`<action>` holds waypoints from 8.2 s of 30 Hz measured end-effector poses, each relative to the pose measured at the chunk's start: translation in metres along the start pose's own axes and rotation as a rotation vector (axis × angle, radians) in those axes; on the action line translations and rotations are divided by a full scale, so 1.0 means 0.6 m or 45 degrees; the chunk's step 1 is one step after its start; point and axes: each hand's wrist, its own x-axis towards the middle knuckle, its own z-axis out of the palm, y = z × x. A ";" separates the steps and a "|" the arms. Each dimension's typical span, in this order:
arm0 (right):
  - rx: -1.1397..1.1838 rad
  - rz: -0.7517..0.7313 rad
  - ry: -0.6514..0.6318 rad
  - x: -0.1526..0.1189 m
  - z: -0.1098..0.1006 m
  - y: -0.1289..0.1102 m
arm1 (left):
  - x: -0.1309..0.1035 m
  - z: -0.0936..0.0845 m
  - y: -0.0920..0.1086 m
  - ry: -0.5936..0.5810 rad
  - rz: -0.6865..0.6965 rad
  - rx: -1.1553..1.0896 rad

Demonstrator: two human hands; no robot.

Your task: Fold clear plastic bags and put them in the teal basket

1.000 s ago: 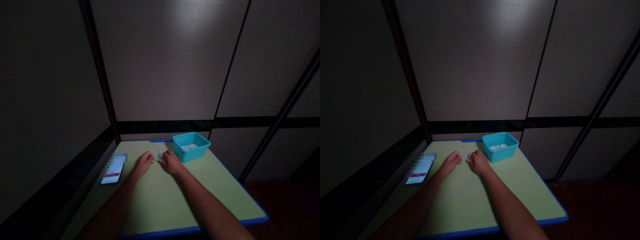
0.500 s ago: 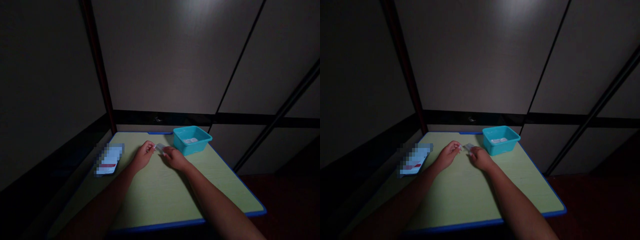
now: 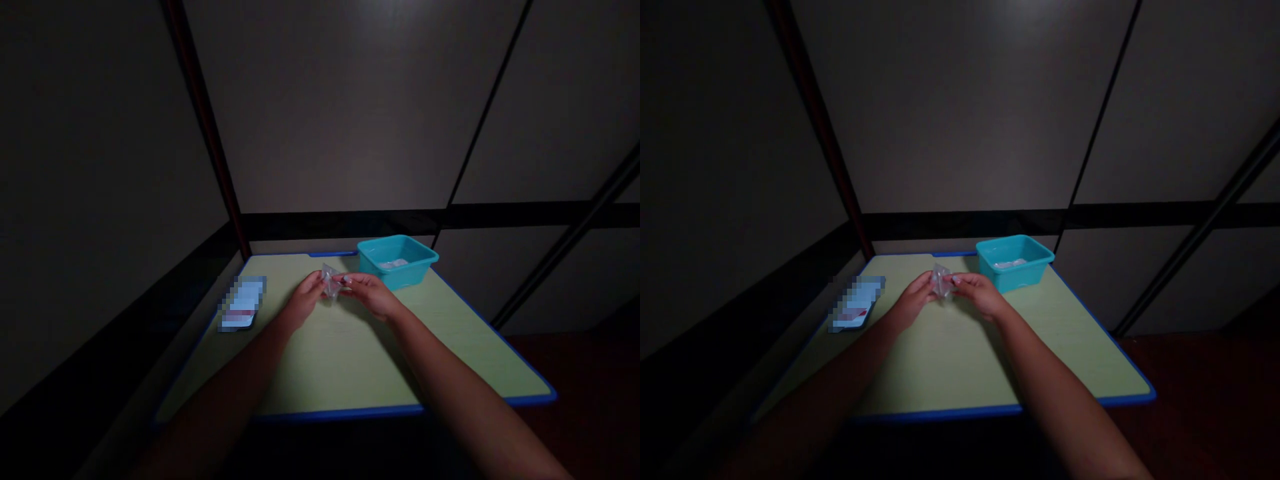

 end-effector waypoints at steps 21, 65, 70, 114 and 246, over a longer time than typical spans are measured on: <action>-1.314 -0.495 0.020 -0.015 0.015 0.004 | -0.004 -0.018 0.000 0.368 -0.089 -0.078; -0.219 -0.182 0.326 -0.001 0.026 0.024 | -0.001 -0.021 0.001 0.176 -0.257 -0.399; -0.008 -0.128 0.382 -0.002 0.029 0.011 | -0.008 -0.015 -0.002 0.046 -0.392 -0.277; -1.774 -0.615 0.335 -0.024 0.035 -0.002 | -0.034 0.025 0.026 0.055 -0.227 -0.250; 0.133 -0.092 0.808 0.000 0.016 -0.009 | -0.011 -0.014 0.040 0.381 -0.379 -0.479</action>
